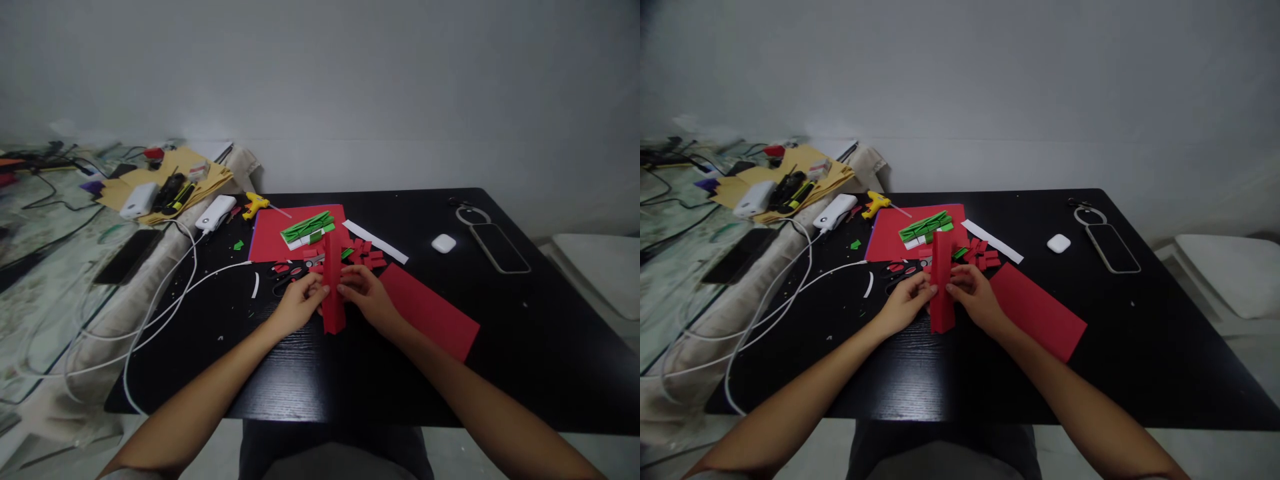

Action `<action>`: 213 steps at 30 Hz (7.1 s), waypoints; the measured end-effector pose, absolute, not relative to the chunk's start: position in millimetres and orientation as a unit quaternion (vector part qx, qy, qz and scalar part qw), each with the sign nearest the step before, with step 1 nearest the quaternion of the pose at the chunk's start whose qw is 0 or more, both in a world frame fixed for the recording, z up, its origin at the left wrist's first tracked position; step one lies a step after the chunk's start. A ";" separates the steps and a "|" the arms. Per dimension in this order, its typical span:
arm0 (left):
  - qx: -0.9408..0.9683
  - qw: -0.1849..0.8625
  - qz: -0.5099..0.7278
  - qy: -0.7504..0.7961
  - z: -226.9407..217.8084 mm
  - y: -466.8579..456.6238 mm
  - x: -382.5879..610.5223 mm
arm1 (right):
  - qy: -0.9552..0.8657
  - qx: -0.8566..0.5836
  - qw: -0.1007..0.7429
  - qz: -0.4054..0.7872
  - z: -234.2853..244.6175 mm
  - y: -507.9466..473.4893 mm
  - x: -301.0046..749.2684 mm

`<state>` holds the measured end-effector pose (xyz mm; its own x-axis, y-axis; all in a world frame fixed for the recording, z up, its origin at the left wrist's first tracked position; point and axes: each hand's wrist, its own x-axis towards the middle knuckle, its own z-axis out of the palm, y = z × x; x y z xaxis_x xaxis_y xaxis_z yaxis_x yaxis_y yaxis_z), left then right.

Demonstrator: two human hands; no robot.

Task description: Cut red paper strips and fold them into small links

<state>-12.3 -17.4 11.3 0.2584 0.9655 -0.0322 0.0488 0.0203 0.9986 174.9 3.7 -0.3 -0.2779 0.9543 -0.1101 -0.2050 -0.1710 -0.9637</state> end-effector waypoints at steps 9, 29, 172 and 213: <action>0.577 0.555 0.403 0.443 7.1 -17.4 -13.2 | -0.475 -0.411 0.430 0.648 2.9 1.7 175.1; 0.530 0.601 0.409 0.436 19.7 -16.9 -12.3 | -0.461 -0.435 0.450 0.629 5.1 5.2 177.2; 0.443 0.629 0.465 0.438 27.7 14.0 -69.3 | -0.319 -0.340 0.340 0.817 30.5 28.9 210.8; 0.541 0.584 0.374 0.475 28.6 -13.5 -23.6 | -0.466 -0.379 0.263 0.755 26.2 -18.1 169.2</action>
